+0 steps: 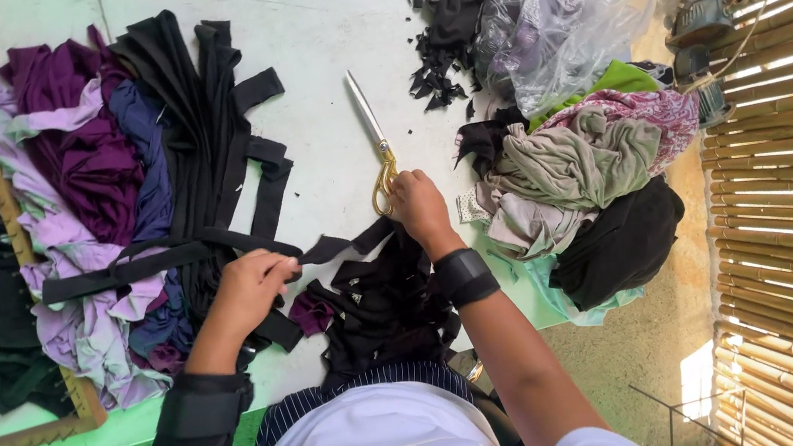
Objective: The person cuts fabric pieces into narrow strips with handheld scissors, aligning and straightening the fabric by hand before each cut, and removing loose threads. The cut strips are then placed on a pile.
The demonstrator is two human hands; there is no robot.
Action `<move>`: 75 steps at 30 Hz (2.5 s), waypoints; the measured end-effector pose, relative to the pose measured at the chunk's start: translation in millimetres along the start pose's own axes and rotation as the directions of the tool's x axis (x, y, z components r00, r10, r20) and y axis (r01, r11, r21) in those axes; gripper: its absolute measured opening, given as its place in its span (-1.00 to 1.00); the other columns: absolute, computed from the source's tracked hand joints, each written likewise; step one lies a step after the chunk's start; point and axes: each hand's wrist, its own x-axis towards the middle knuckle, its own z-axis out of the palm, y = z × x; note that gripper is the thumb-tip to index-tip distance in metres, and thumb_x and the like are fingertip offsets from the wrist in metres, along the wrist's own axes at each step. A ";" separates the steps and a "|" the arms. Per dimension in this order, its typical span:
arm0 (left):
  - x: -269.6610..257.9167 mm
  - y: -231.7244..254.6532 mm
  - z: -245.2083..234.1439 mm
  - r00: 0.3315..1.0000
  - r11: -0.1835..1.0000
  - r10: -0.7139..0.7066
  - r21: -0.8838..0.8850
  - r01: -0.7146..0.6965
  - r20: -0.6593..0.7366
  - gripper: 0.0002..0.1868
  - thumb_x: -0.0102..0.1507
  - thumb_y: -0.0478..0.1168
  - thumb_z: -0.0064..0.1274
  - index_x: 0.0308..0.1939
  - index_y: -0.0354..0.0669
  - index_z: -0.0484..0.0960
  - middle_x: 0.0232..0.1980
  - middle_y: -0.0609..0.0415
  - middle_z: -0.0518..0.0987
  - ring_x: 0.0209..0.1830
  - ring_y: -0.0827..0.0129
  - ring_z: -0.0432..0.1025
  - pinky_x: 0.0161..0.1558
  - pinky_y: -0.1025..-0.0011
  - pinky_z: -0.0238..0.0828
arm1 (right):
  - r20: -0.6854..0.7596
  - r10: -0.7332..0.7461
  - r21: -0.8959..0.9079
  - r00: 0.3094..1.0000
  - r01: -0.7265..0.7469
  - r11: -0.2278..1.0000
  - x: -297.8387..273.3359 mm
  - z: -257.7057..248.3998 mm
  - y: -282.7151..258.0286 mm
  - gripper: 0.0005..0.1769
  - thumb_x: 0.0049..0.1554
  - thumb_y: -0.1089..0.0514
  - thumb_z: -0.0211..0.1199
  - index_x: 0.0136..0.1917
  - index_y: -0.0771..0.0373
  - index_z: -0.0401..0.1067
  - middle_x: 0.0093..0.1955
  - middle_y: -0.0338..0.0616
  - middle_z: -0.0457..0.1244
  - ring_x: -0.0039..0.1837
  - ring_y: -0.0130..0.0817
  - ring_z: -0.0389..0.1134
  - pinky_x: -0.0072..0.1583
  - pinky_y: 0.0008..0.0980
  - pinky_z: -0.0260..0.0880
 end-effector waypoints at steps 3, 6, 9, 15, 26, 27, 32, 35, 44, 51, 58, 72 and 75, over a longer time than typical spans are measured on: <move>-2.7 5.3 -15.0 0.990 0.994 -0.028 0.104 0.042 -0.135 -0.80 0.23 -0.26 0.16 -0.10 -0.29 0.67 -0.27 -0.01 0.63 -0.41 0.46 0.59 -0.35 0.46 0.48 | 0.053 0.052 -0.137 0.997 -0.044 0.990 11.2 9.2 -5.3 -0.71 0.04 0.16 0.37 -0.02 0.24 0.35 -0.10 0.03 0.30 -0.05 0.10 0.37 -0.05 -0.01 0.38; -1.6 15.1 -21.0 0.948 0.987 -0.158 -0.035 0.154 -0.276 -0.78 0.25 -0.34 0.19 -0.08 -0.38 0.56 -0.26 0.00 0.64 -0.38 0.43 0.59 -0.34 0.50 0.49 | 0.051 0.064 -0.221 0.997 -0.052 0.974 19.2 28.8 7.0 -0.73 0.14 0.18 0.29 0.06 0.22 0.29 -0.12 0.06 0.30 -0.11 0.11 0.37 -0.05 0.02 0.38; 3.9 -21.9 -20.0 0.954 0.952 -0.125 -0.303 0.038 -0.271 -0.82 0.30 -0.39 0.22 -0.13 -0.46 0.55 -0.25 -0.03 0.62 -0.33 0.43 0.56 -0.24 0.52 0.52 | 0.061 0.063 -0.156 0.996 -0.053 0.986 26.7 -0.8 -10.2 -0.55 -0.01 0.20 0.37 0.12 0.22 0.30 -0.11 0.10 0.31 -0.14 0.13 0.38 -0.10 -0.02 0.38; 14.8 2.6 -14.1 0.962 0.905 -0.041 -0.417 -0.079 -0.270 -0.85 0.29 -0.42 0.16 -0.08 -0.42 0.60 -0.24 0.03 0.65 -0.27 0.46 0.59 -0.19 0.53 0.56 | 0.288 0.193 0.307 0.938 -0.281 0.909 26.8 -54.0 -15.1 -0.35 0.11 0.33 0.19 0.46 0.11 0.19 0.00 -0.13 0.37 -0.11 -0.35 0.48 -0.09 -0.36 0.47; 36.8 61.9 12.1 0.936 0.717 0.229 -0.605 -0.348 -0.267 -0.90 0.33 -0.44 0.08 -0.08 -0.32 0.55 0.03 0.04 0.65 0.09 0.50 0.53 0.18 0.50 0.45 | 0.258 -0.099 0.719 0.961 -0.122 0.684 -59.5 -100.6 -64.4 -0.08 -0.02 0.14 0.53 0.56 0.16 0.24 -0.16 -0.36 0.18 -0.15 -0.60 0.20 -0.11 -0.55 0.22; 36.1 68.9 14.5 0.940 0.672 0.236 -0.657 -0.342 -0.248 -0.90 0.33 -0.44 0.05 -0.08 -0.28 0.54 0.01 0.05 0.66 0.13 0.49 0.54 0.25 0.49 0.44 | 0.256 -0.154 0.697 0.954 -0.072 0.714 -66.9 -108.5 -75.5 -0.03 -0.08 0.07 0.58 0.54 0.15 0.26 -0.19 -0.38 0.18 -0.18 -0.60 0.17 -0.13 -0.55 0.19; 36.8 60.1 29.3 0.930 0.733 0.263 -0.573 -0.366 -0.257 -0.88 0.37 -0.50 0.14 -0.05 -0.32 0.57 -0.14 0.11 0.57 -0.14 0.56 0.43 -0.04 0.55 0.41 | 0.278 -0.223 0.666 0.934 -0.020 0.746 -84.5 -126.1 -97.0 0.00 -0.07 -0.11 0.59 0.55 0.13 0.30 -0.22 -0.40 0.13 -0.18 -0.59 0.12 -0.10 -0.52 0.18; 27.7 76.6 29.5 0.943 0.761 0.253 -0.557 -0.332 -0.216 -0.88 0.32 -0.49 0.14 -0.11 -0.30 0.56 -0.20 0.11 0.60 -0.22 0.58 0.50 -0.13 0.58 0.49 | 0.299 -0.230 0.651 0.926 -0.022 0.759 -89.2 -128.9 -99.2 0.00 -0.09 -0.12 0.59 0.54 0.12 0.31 -0.26 -0.40 0.11 -0.22 -0.58 0.10 -0.13 -0.51 0.15; 24.1 84.0 39.5 0.941 0.846 0.247 -0.422 -0.327 -0.233 -0.89 0.27 -0.49 0.19 -0.17 -0.31 0.59 -0.24 0.13 0.64 -0.25 0.61 0.51 -0.18 0.62 0.48 | 0.323 -0.185 0.688 0.928 -0.096 0.719 -98.5 -123.5 -91.7 -0.09 -0.03 0.08 0.57 0.55 0.13 0.31 -0.27 -0.44 0.08 -0.23 -0.63 0.05 -0.16 -0.56 0.09; 27.6 86.5 44.7 0.946 0.867 0.241 -0.388 -0.311 -0.219 -0.89 0.27 -0.50 0.19 -0.17 -0.31 0.61 -0.25 0.13 0.63 -0.28 0.62 0.48 -0.21 0.63 0.45 | 0.346 -0.135 0.711 0.929 -0.165 0.684 -102.5 -119.4 -83.0 -0.11 -0.01 0.13 0.55 0.55 0.12 0.30 -0.24 -0.47 0.13 -0.22 -0.66 0.09 -0.16 -0.59 0.12; 33.2 83.0 48.2 0.952 0.906 0.216 -0.319 -0.278 -0.215 -0.90 0.27 -0.44 0.25 -0.21 -0.31 0.62 -0.31 0.14 0.62 -0.37 0.62 0.42 -0.34 0.63 0.33 | 0.361 -0.106 0.747 0.927 -0.219 0.627 -105.1 -108.1 -69.5 -0.16 0.05 0.25 0.49 0.56 0.21 0.29 -0.23 -0.47 0.14 -0.20 -0.68 0.09 -0.14 -0.61 0.11; 12.9 75.9 67.4 0.976 0.708 0.219 -0.690 -0.150 0.013 -0.76 0.38 -0.44 -0.12 0.09 -0.32 0.58 -0.07 0.10 0.66 -0.15 0.59 0.49 -0.11 0.57 0.48 | 0.204 -0.097 0.957 0.974 -0.177 0.231 -74.0 -81.2 -80.2 -0.23 0.21 0.30 0.36 0.58 0.43 0.10 -0.15 -0.22 0.25 -0.15 -0.50 0.29 -0.09 -0.53 0.31; 9.8 71.4 66.8 0.977 0.786 0.211 -0.598 -0.159 0.016 -0.64 0.43 -0.45 -0.11 0.27 -0.31 0.62 -0.06 0.03 0.66 -0.24 0.57 0.42 -0.11 0.55 0.45 | 0.177 -0.123 0.944 0.977 -0.132 0.304 -62.5 -94.7 -117.7 -0.18 0.14 0.33 0.37 0.53 0.36 0.00 -0.02 -0.02 0.38 0.00 -0.32 0.47 0.08 -0.39 0.48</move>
